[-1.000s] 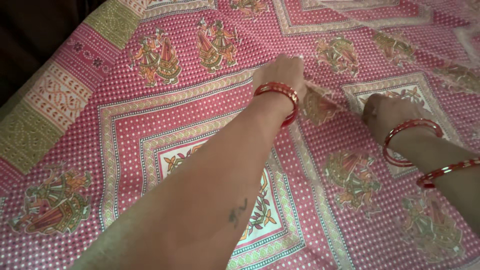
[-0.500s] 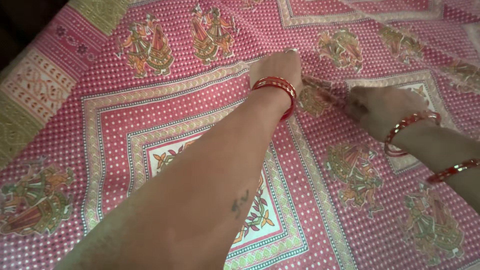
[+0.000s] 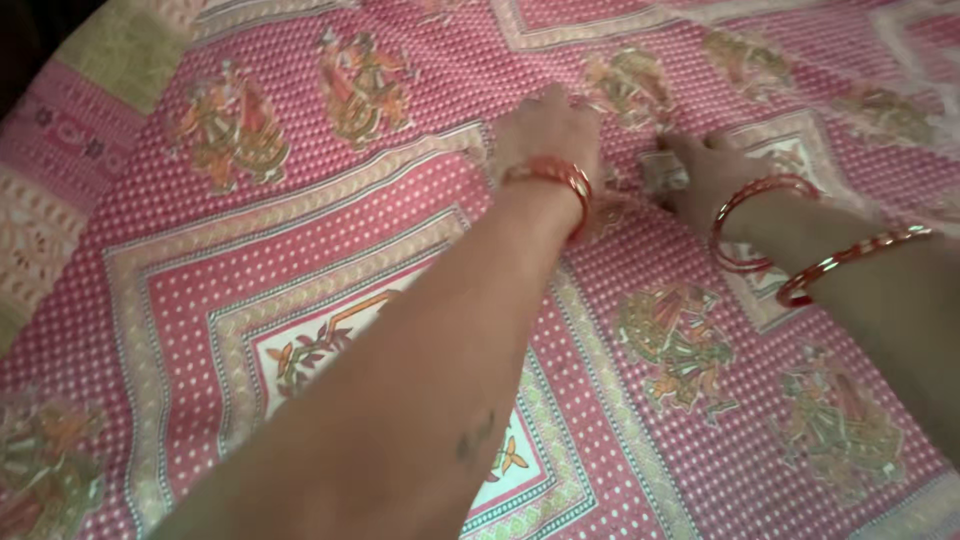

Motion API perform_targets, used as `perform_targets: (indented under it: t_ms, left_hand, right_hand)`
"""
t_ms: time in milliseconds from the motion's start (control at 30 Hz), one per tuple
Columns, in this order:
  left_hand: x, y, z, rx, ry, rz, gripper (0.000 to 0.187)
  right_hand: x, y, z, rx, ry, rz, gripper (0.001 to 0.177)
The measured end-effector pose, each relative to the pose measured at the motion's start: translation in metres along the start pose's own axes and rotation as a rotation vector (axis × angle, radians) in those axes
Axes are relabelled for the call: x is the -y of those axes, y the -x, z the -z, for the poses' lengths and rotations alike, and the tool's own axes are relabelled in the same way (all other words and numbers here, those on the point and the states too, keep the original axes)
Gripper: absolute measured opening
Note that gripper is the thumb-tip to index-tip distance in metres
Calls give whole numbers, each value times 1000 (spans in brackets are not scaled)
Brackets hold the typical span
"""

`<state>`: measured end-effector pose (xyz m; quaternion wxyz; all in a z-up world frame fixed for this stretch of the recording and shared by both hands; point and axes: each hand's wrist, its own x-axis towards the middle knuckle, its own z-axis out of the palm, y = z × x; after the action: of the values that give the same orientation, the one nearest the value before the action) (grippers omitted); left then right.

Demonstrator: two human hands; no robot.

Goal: The person smooths a large patterned textile with both hands, pressing and flattening the surface across multiple sections. The hands move systematically over the fabric, adjusting folds and ensuring the material lies flat.

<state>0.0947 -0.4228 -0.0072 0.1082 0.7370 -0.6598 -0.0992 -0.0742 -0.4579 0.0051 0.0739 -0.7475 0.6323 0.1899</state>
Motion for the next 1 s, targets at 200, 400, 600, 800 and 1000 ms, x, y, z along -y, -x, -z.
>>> perform_targets:
  t_ms: [200,400,600,800,1000]
  left_hand:
    - [-66,29,-13,72,-9,-197,30]
    - [-87,9,-20,145,-56,-175,31]
    - [-105,-19,-32,108,-11,-90,29]
    - [-106,-23,-27,83,26,-81,26]
    - [-109,-19,-20,92,119,20,21]
  right_hand:
    - [-50,12,-12,-136,-660,239,68]
    - [-86,10,-32,-230,-195,-148,55]
    - [-103,-13,-39,-102,-24,-95,33]
    - [-126,-23,-29,-241,-125,3,33]
    - [-120,-28,-22,-385,-270,-18,32]
